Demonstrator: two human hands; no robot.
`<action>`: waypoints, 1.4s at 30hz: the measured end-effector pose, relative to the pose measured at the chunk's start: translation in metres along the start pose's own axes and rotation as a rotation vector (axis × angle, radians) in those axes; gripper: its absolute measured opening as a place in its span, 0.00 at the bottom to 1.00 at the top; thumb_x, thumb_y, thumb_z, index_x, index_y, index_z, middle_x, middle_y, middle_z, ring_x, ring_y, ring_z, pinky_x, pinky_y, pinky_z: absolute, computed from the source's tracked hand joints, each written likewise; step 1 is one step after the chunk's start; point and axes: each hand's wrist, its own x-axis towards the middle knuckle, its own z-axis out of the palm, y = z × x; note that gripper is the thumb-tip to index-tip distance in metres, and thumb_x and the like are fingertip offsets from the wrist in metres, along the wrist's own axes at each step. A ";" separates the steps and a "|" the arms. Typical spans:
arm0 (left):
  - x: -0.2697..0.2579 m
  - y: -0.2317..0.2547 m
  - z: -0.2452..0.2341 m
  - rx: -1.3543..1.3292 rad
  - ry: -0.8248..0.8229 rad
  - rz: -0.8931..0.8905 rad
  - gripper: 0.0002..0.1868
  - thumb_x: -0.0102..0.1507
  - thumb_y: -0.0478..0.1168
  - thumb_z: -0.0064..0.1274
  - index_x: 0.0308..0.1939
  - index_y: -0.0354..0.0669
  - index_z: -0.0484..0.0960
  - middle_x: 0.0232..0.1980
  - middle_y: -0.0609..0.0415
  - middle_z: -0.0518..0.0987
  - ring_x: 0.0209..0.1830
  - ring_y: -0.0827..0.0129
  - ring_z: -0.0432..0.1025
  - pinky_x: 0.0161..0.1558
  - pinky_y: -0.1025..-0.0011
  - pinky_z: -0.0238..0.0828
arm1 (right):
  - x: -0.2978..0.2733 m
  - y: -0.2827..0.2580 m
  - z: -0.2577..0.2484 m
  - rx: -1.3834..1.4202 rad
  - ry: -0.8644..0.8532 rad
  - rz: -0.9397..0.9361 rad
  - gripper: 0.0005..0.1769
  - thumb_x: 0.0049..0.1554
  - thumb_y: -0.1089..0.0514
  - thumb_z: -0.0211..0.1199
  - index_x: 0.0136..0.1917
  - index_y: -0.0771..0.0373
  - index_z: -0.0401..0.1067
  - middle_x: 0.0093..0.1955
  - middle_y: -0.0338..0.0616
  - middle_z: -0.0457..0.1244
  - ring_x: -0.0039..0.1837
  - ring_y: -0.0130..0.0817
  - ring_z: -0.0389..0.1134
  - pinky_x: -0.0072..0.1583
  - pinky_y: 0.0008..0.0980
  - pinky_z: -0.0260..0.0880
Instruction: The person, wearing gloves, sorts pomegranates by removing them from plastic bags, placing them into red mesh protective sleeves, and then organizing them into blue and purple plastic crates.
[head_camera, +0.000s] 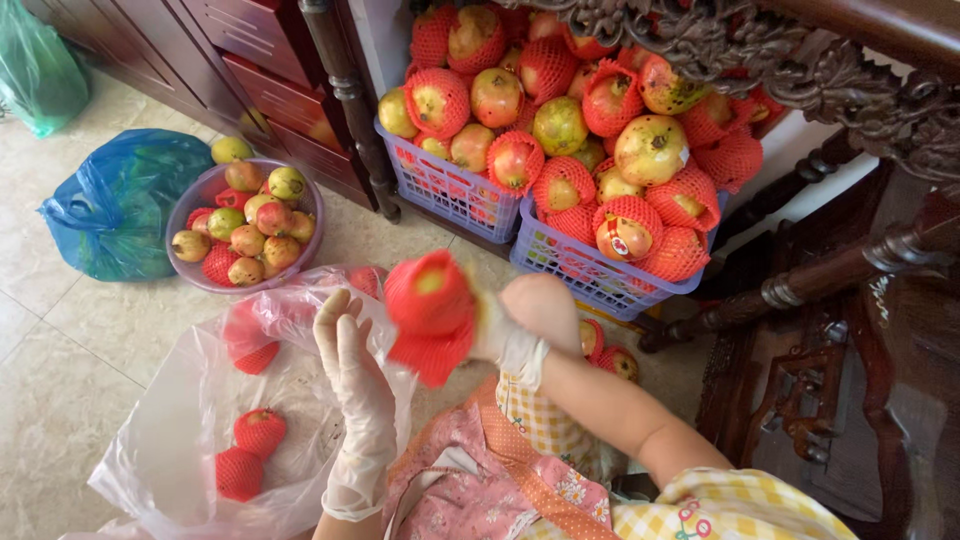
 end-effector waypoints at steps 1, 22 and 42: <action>0.000 0.002 0.001 0.035 -0.003 -0.010 0.24 0.72 0.48 0.44 0.69 0.42 0.68 0.69 0.54 0.69 0.71 0.64 0.63 0.69 0.64 0.59 | -0.007 -0.020 0.006 -0.048 -0.077 -0.033 0.50 0.55 0.22 0.54 0.77 0.57 0.59 0.77 0.56 0.56 0.75 0.57 0.58 0.75 0.62 0.54; -0.045 -0.064 -0.210 0.221 0.489 -0.292 0.23 0.68 0.43 0.51 0.65 0.40 0.74 0.61 0.54 0.76 0.57 0.68 0.73 0.56 0.68 0.70 | 0.128 -0.322 0.086 -2.899 0.836 -1.123 0.35 0.54 0.69 0.58 0.72 0.45 0.74 0.81 0.59 0.48 0.73 0.72 0.52 0.65 0.73 0.54; -0.134 0.114 -0.257 0.406 0.900 -0.258 0.16 0.65 0.28 0.57 0.56 0.41 0.80 0.52 0.58 0.77 0.46 0.74 0.71 0.48 0.76 0.72 | 0.253 0.205 -0.093 -1.761 -0.220 0.610 0.36 0.57 0.45 0.64 0.74 0.60 0.63 0.71 0.46 0.62 0.71 0.41 0.64 0.70 0.42 0.66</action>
